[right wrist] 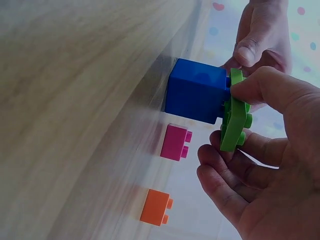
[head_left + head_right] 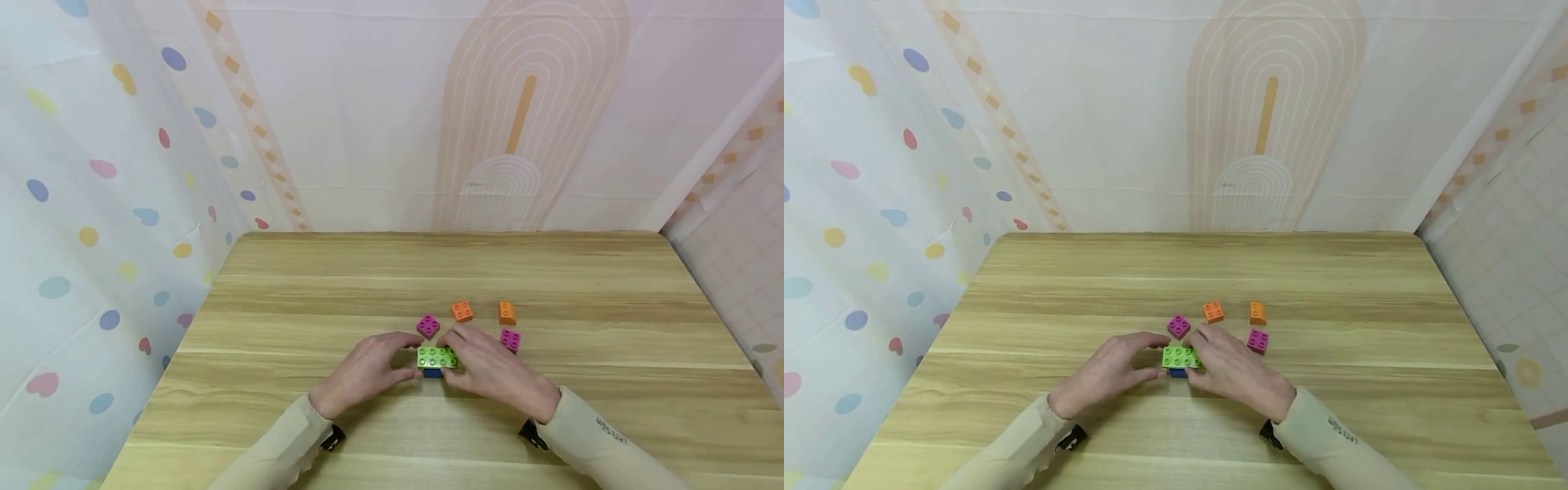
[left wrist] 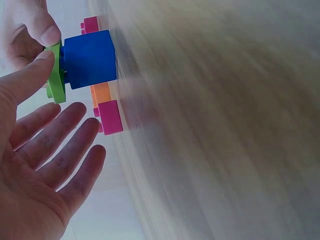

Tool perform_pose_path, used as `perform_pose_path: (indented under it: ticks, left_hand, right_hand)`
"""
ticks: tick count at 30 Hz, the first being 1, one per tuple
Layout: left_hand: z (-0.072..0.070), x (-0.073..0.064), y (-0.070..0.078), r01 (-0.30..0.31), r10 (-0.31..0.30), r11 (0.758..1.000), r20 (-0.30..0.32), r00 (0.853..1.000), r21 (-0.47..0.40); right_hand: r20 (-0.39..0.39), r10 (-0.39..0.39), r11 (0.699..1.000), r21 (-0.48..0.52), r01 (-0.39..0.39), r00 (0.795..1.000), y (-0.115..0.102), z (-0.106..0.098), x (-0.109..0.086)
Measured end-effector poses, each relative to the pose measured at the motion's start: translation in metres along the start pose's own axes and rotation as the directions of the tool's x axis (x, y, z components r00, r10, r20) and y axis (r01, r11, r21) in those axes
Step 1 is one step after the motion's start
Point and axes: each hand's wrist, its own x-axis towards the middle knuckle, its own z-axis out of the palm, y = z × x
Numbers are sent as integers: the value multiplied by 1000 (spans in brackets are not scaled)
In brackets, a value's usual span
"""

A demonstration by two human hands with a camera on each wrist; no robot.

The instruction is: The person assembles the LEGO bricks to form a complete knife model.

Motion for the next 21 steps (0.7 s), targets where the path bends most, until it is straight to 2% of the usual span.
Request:
perform_pose_path:
  ticks: [8,15,21]
  left_hand:
    - [1,3,2,5,-5,1000,24,1000,-1]
    - [2,6,1,4,-3,1000,45,999,-11]
    - [2,9,1,22,-12,993,79,997,-119]
  right_hand:
    - [19,15,1000,5,-15,1000,-1,3,1]
    - [21,-6,1000,-7,7,1000,0,2,1]
    - [35,-19,1000,-4,19,999,2,1,2]
